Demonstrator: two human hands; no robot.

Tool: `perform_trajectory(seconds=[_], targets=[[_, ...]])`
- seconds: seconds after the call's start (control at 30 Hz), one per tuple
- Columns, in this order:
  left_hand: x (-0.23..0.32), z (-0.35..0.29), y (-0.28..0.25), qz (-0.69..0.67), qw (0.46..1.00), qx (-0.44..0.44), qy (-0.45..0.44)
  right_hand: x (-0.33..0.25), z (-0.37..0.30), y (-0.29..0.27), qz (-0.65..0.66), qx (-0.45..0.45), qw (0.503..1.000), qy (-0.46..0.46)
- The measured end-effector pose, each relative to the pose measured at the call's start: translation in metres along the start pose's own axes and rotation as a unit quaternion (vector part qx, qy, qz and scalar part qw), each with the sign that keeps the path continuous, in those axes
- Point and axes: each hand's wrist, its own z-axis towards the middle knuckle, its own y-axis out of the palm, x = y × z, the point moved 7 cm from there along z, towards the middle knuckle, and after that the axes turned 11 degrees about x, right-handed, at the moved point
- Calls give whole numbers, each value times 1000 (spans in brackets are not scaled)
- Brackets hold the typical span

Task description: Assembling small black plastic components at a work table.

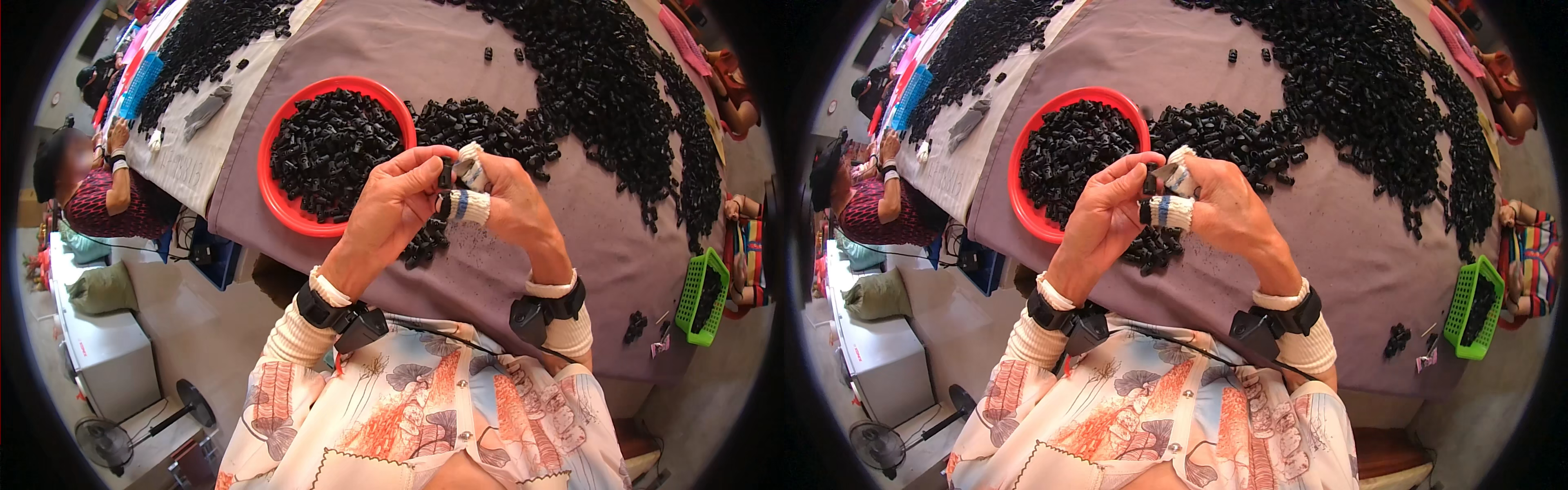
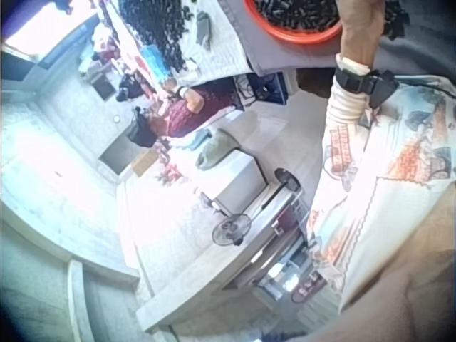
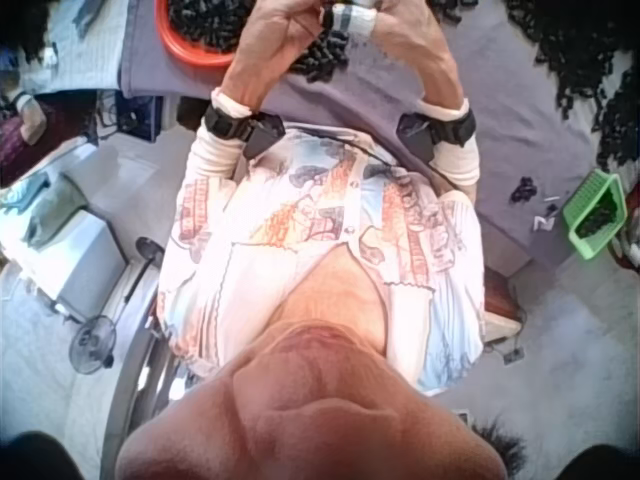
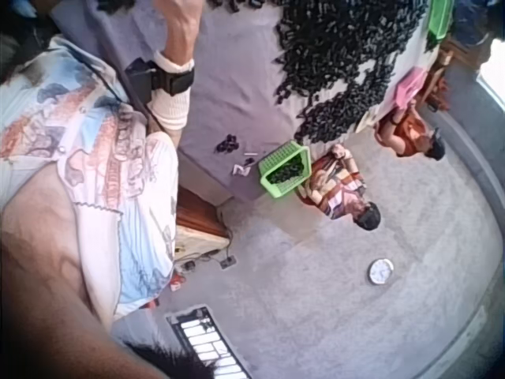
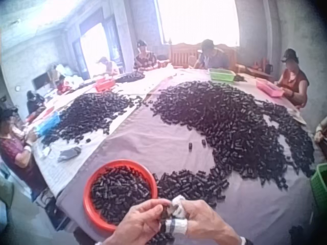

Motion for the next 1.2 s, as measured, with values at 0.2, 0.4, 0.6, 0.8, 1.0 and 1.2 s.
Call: perform_trajectory(seconds=[0.2, 0.4, 0.6, 0.8, 1.0, 1.2], targets=[[2, -4, 0, 58, 997, 34, 31, -4, 0, -5, 0, 25, 999, 47], [8, 1, -18, 88, 994, 42, 59, 5, 1, -9, 5, 31, 992, 119], [5, 0, -14, 30, 998, 46, 23, 14, 0, -2, -18, 0, 997, 70], [5, -4, -10, 46, 997, 56, 26, 5, 4, 4, -36, -5, 999, 37], [3, -3, -9, 57, 997, 48, 28, 3, 5, 5, -46, -12, 998, 36], [4, -4, -7, 69, 996, 46, 45, 3, 4, 6, -49, -15, 998, 32]])
